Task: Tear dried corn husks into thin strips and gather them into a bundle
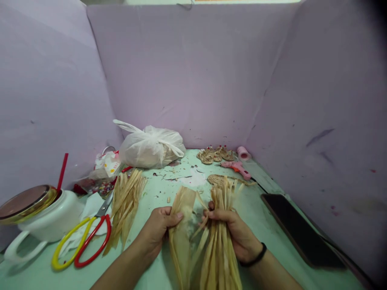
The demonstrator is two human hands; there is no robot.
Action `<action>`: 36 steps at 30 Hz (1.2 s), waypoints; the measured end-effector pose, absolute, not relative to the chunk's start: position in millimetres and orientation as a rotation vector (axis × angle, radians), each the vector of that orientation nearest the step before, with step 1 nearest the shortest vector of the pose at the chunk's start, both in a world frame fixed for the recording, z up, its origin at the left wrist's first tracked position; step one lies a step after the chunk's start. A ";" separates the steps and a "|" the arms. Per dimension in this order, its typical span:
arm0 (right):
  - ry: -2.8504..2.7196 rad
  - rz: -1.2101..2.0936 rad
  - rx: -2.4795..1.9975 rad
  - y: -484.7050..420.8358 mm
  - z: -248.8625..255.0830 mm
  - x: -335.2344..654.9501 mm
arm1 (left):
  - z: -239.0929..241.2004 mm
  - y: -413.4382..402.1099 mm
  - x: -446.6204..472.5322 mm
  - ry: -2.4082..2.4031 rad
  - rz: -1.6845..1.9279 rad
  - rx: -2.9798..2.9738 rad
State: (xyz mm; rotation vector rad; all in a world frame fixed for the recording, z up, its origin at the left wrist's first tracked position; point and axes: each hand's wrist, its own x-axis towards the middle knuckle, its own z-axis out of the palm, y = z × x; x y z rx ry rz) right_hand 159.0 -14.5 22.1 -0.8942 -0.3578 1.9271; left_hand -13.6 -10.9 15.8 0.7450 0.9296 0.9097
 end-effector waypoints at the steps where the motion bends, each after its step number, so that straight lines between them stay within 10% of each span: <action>1: -0.330 1.941 -0.868 -12.6 24.1 163.7 | 15.3 -9.6 -15.3 0.945 0.904 0.740; 36: -0.658 1.856 -0.990 -32.4 20.1 138.3 | 14.3 -27.0 2.8 1.068 0.938 0.981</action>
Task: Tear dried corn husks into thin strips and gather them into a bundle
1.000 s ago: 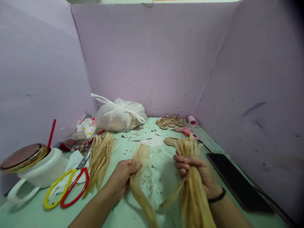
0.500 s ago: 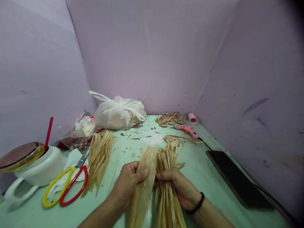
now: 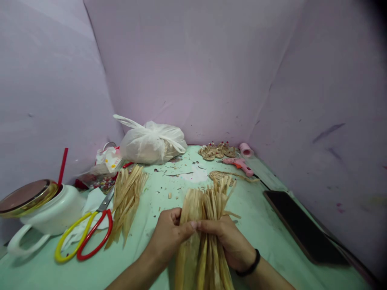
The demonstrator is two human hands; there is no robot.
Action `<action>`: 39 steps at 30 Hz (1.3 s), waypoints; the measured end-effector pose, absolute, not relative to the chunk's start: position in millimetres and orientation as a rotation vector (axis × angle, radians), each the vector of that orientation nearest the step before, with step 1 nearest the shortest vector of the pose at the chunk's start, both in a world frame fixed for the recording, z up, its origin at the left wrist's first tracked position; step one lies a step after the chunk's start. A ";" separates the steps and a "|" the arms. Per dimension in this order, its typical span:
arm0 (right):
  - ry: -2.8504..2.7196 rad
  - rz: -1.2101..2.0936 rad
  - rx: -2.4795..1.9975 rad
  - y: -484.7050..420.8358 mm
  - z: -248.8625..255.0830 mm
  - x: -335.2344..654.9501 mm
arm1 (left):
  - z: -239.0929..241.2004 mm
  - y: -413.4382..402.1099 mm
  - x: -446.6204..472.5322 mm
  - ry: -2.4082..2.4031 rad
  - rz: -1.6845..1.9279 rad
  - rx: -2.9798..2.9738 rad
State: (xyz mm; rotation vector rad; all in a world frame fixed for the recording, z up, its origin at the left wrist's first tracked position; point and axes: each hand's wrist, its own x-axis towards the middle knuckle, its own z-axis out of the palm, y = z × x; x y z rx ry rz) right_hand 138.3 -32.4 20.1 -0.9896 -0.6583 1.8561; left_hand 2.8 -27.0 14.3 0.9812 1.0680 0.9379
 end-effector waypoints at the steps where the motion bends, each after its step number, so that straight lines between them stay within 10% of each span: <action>1: -0.682 1.839 -1.017 -32.5 21.0 137.8 | 15.6 -27.2 2.7 1.072 0.914 0.986; 39: -0.480 2.099 -0.642 -6.7 48.0 218.3 | 17.7 0.0 -26.4 1.154 1.000 0.731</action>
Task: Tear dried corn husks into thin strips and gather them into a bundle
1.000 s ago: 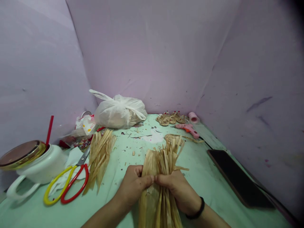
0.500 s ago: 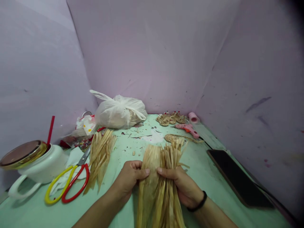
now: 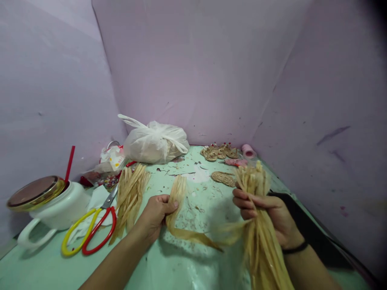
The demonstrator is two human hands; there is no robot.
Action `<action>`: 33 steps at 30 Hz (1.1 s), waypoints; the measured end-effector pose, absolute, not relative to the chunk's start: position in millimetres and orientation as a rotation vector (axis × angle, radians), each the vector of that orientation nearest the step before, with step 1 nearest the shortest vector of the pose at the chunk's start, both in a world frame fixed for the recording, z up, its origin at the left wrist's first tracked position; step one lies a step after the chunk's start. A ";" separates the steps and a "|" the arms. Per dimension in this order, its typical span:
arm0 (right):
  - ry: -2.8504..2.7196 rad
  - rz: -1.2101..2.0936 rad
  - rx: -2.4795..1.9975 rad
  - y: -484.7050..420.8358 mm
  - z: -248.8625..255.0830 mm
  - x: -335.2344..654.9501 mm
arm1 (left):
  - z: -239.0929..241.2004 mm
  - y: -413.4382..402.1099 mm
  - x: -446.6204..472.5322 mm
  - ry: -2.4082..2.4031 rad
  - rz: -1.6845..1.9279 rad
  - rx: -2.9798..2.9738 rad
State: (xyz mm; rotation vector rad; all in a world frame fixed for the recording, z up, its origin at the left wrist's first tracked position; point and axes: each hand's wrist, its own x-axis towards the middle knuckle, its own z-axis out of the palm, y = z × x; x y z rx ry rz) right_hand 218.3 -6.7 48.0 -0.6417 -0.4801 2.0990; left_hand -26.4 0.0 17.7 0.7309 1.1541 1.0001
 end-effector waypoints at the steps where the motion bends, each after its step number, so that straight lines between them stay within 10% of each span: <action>1: -0.501 2.084 -0.629 -6.3 48.7 221.0 | 18.3 -0.4 -25.9 1.183 1.004 0.737; 33: -0.920 1.566 -1.190 -28.6 20.2 139.3 | 16.8 -27.6 2.9 1.128 0.867 1.073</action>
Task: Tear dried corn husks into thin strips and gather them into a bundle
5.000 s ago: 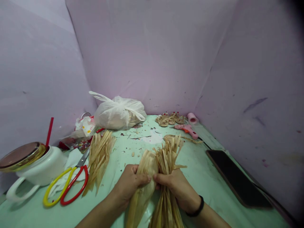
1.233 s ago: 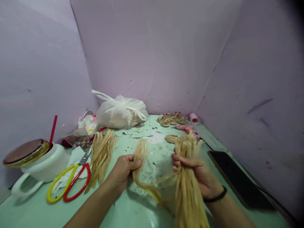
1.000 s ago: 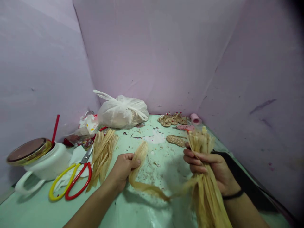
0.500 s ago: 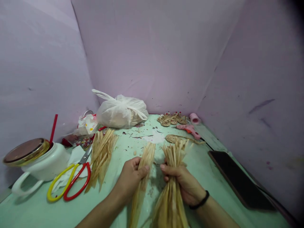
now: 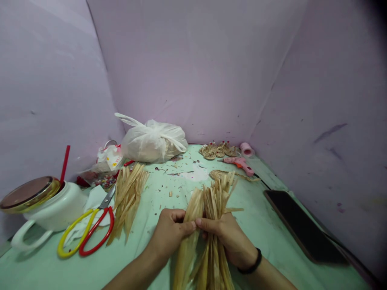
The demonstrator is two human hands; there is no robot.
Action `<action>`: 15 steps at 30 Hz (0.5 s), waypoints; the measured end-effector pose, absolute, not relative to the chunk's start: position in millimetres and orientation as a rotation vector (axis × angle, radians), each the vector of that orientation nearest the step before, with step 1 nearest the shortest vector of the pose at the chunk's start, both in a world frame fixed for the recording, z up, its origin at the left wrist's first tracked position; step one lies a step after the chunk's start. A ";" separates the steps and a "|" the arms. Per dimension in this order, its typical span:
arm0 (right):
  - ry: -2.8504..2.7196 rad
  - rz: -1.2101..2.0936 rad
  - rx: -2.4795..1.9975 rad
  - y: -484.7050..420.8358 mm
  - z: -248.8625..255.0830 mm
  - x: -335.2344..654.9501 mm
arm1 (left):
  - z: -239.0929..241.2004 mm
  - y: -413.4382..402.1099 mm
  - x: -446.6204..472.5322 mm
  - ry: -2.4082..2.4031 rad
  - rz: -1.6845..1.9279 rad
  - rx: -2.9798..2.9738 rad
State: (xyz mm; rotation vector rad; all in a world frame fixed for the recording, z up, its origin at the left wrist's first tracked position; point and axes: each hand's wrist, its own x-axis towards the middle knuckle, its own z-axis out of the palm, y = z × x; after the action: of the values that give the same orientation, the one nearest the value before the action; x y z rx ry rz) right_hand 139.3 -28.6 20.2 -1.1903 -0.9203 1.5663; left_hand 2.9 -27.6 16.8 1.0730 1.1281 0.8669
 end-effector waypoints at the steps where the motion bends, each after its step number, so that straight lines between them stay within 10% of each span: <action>1: -0.939 1.564 -1.202 -28.5 20.0 139.7 | 17.1 -27.9 3.1 1.121 0.878 1.043; 15: -1.040 1.370 -1.276 -30.9 23.0 133.8 | 12.9 -29.6 7.3 1.115 0.945 0.897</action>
State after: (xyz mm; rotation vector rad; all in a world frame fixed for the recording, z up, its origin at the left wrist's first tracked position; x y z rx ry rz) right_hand 133.8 -30.9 23.0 -1.2765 -1.0398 1.3699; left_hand 7.3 -29.6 12.9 0.8972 1.1145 0.9453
